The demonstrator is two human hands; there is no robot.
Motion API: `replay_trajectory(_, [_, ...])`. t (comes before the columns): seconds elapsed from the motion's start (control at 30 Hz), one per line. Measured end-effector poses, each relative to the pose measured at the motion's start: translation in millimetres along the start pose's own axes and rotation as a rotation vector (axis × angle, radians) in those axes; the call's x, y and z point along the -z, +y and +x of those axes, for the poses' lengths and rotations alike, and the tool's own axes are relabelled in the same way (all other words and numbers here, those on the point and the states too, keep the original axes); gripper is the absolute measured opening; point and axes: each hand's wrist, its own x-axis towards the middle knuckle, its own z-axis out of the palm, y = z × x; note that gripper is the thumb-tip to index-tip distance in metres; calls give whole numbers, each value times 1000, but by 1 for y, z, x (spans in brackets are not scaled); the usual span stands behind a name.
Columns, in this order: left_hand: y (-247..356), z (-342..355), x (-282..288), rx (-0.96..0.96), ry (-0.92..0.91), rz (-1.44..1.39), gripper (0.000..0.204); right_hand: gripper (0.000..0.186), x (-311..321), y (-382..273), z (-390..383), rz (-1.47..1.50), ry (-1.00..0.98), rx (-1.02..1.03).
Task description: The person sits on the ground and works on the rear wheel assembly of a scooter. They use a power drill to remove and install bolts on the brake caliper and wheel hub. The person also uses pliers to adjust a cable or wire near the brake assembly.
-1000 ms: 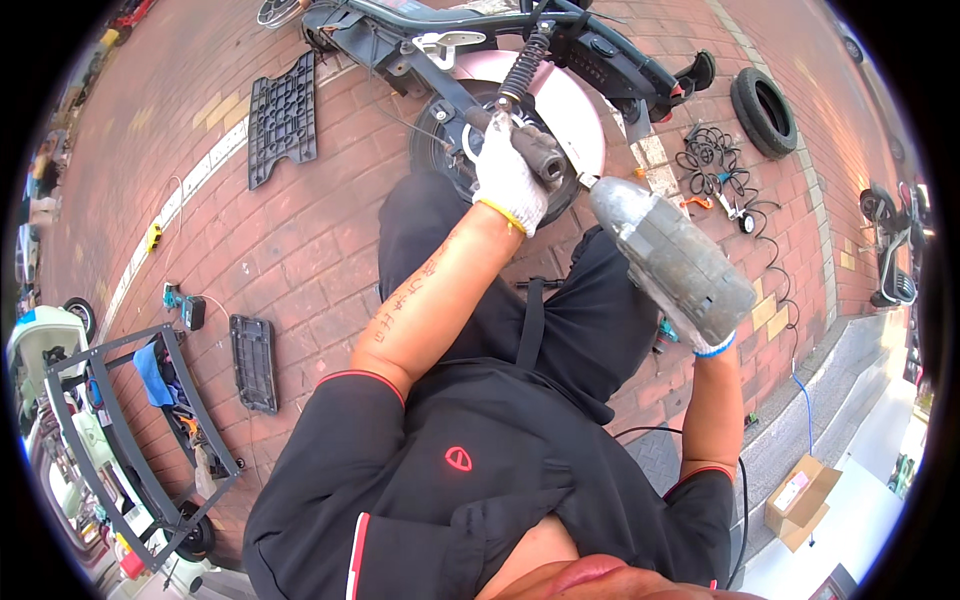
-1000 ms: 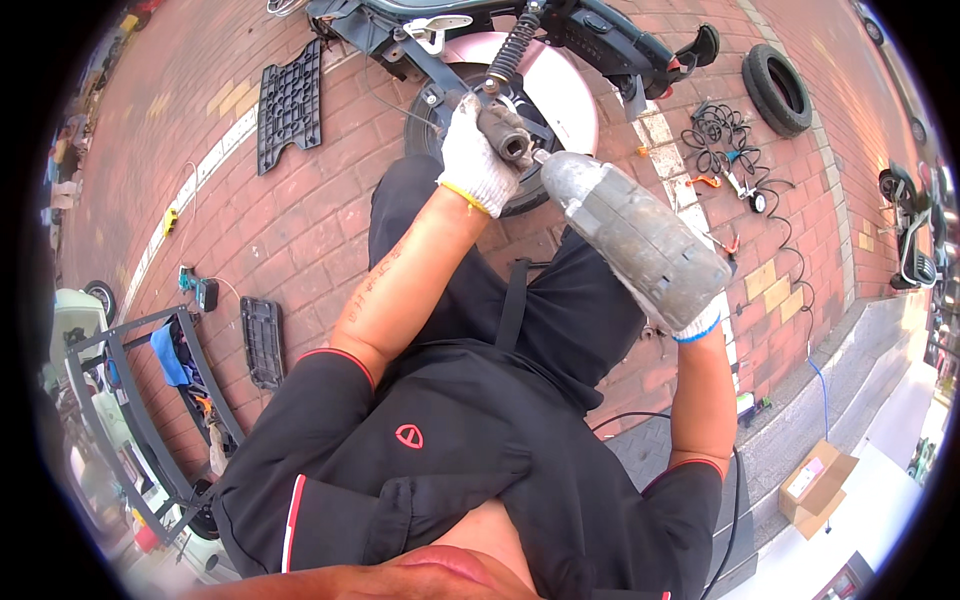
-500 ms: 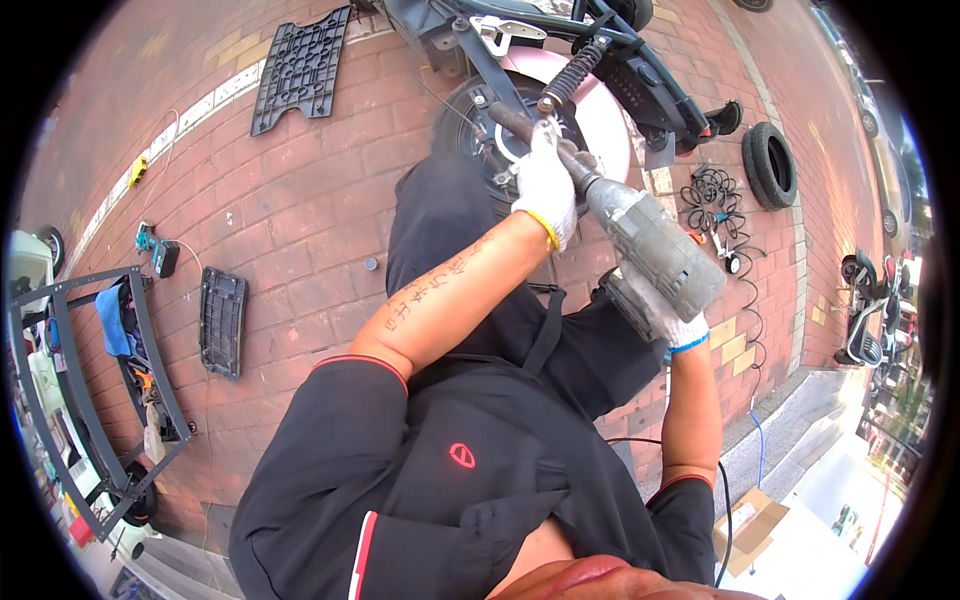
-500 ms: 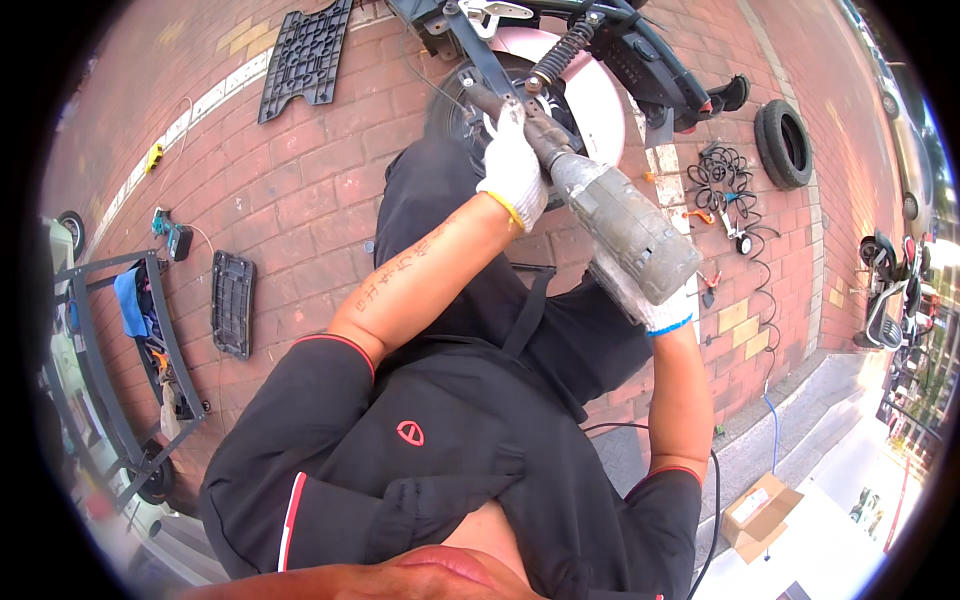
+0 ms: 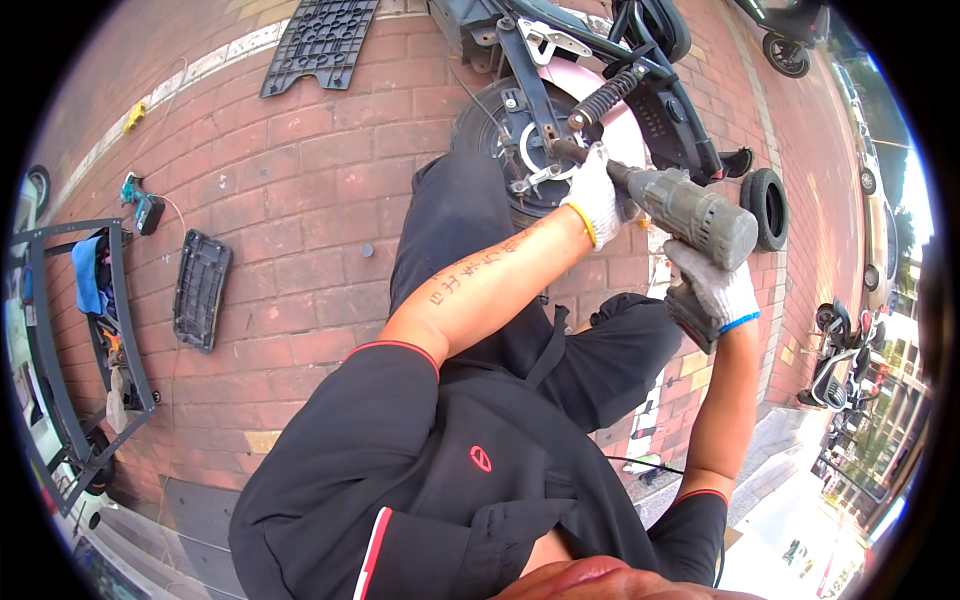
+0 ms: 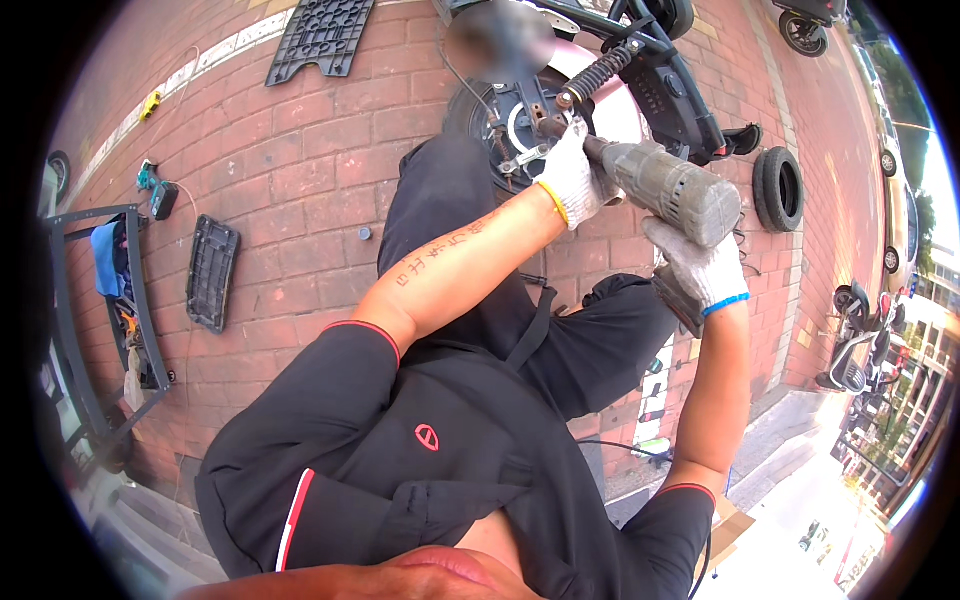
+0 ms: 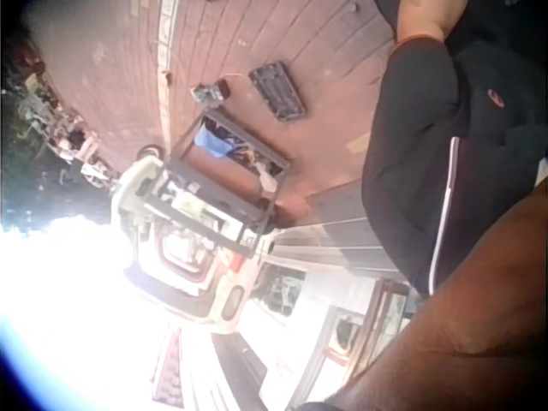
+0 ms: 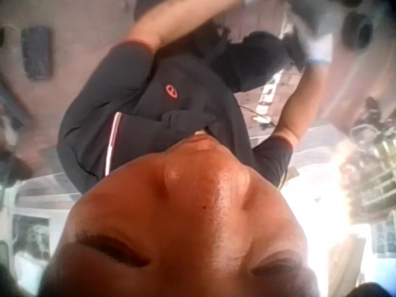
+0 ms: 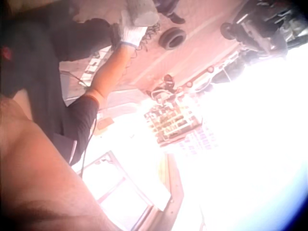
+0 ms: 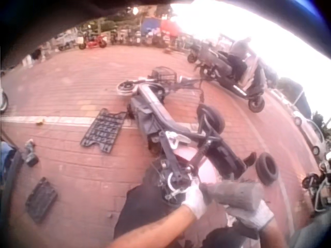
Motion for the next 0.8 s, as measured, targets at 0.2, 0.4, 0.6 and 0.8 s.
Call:
replay_trajectory(0.2, [17, 26, 12, 19, -57, -205, 41, 49, 9, -12, 28, -51, -44, 119])
replay_trajectory(0.4, [42, 3, -15, 1, -146, 124, 53, 41, 22, -104, 60, -162, -198, -77])
replay_trajectory(0.6, [120, 28, 7, 385, -459, 355, 60, 23, 27, -177, 106, -422, -287, 30])
replay_trajectory(0.8, [154, -23, -15, -761, -17, 2098, 45, 45, 35, -202, 124, -755, -483, 308])
